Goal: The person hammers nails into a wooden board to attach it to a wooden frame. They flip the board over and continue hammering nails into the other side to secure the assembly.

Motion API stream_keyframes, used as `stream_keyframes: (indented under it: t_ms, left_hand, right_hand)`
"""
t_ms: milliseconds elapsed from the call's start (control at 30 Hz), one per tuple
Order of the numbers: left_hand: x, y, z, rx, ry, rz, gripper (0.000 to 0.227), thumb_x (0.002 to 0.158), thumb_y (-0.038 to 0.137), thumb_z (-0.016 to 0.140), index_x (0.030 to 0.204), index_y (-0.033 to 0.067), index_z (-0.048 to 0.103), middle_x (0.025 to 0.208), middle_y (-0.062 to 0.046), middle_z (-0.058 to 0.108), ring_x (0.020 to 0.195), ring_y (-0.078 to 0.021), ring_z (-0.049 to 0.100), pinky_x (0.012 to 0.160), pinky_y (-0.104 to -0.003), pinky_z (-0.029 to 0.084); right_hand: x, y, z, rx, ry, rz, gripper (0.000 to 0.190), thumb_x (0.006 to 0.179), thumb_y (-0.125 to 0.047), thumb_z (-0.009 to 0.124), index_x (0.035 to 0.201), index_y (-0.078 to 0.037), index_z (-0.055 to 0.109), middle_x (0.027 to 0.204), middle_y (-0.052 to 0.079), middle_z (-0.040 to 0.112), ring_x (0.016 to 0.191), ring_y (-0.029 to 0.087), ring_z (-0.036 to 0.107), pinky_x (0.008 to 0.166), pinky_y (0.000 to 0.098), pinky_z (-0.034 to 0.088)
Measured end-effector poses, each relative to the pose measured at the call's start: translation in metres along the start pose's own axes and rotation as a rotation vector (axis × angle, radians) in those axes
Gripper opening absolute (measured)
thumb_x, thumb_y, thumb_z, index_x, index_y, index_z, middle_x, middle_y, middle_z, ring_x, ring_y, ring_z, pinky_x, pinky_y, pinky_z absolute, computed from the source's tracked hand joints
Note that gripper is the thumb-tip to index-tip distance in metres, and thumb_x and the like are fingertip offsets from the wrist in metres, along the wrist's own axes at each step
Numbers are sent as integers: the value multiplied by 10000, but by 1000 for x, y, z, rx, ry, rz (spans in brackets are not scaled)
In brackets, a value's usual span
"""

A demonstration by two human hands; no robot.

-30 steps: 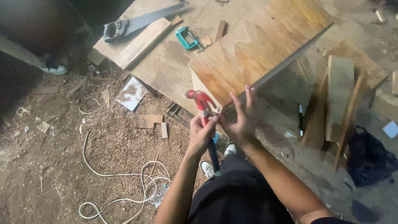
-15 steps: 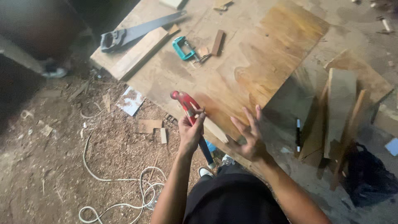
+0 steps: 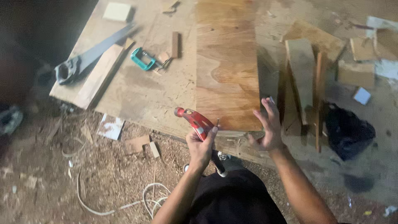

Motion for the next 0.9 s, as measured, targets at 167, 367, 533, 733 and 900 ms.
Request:
stream_keyframes:
  t_ms: [167, 367, 533, 733, 900]
  left_hand:
    - [-7, 11, -6, -58, -142, -17, 70, 931, 59, 763, 939, -6, 738, 668, 12, 652, 501, -46, 523, 456, -229, 394]
    - [-9, 9, -19, -4, -340, -46, 114, 920, 49, 770, 1007, 5, 711, 745, 6, 683, 525, -33, 523, 460, -218, 396]
    - [-10, 12, -23, 72, -483, 51, 103, 967, 32, 746, 1060, 0, 717, 878, 4, 711, 733, -33, 608, 630, -219, 500]
    - [-15, 33, -8, 50, -510, 50, 219, 885, -110, 610, 1064, -18, 694, 858, -6, 664, 709, -65, 570, 589, -249, 450]
    - [-26, 53, 20, 161, -485, 313, 186, 932, -78, 612, 1094, 7, 649, 924, -8, 681, 842, -64, 618, 706, -235, 522]
  right_hand:
    - [-13, -86, 13, 2, 318, 1, 384, 900, -266, 674, 1243, -105, 611, 1083, 76, 644, 989, 225, 631, 968, 447, 514]
    - [-8, -146, 33, 286, 128, 619, 248, 982, -27, 654, 1229, -16, 645, 1077, 98, 685, 916, 157, 683, 783, 310, 565]
    - [10, -157, 34, 294, 201, 802, 301, 963, -173, 706, 1234, -50, 664, 1045, 66, 702, 894, 151, 697, 769, 315, 588]
    - [38, -176, 6, -410, 56, 229, 516, 759, -495, 804, 1075, -97, 716, 1331, 170, 555, 1266, 412, 523, 1088, 570, 399]
    - [57, -158, 15, -113, 101, 285, 403, 917, -347, 755, 1182, -46, 717, 1280, 143, 637, 1277, 349, 570, 1162, 503, 421]
Point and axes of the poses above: each hand's wrist, its own x-axis towards the middle knuckle, its own z-axis out of the palm, y = z × x, the point moved 3 cm from there along x, towards the middle knuckle
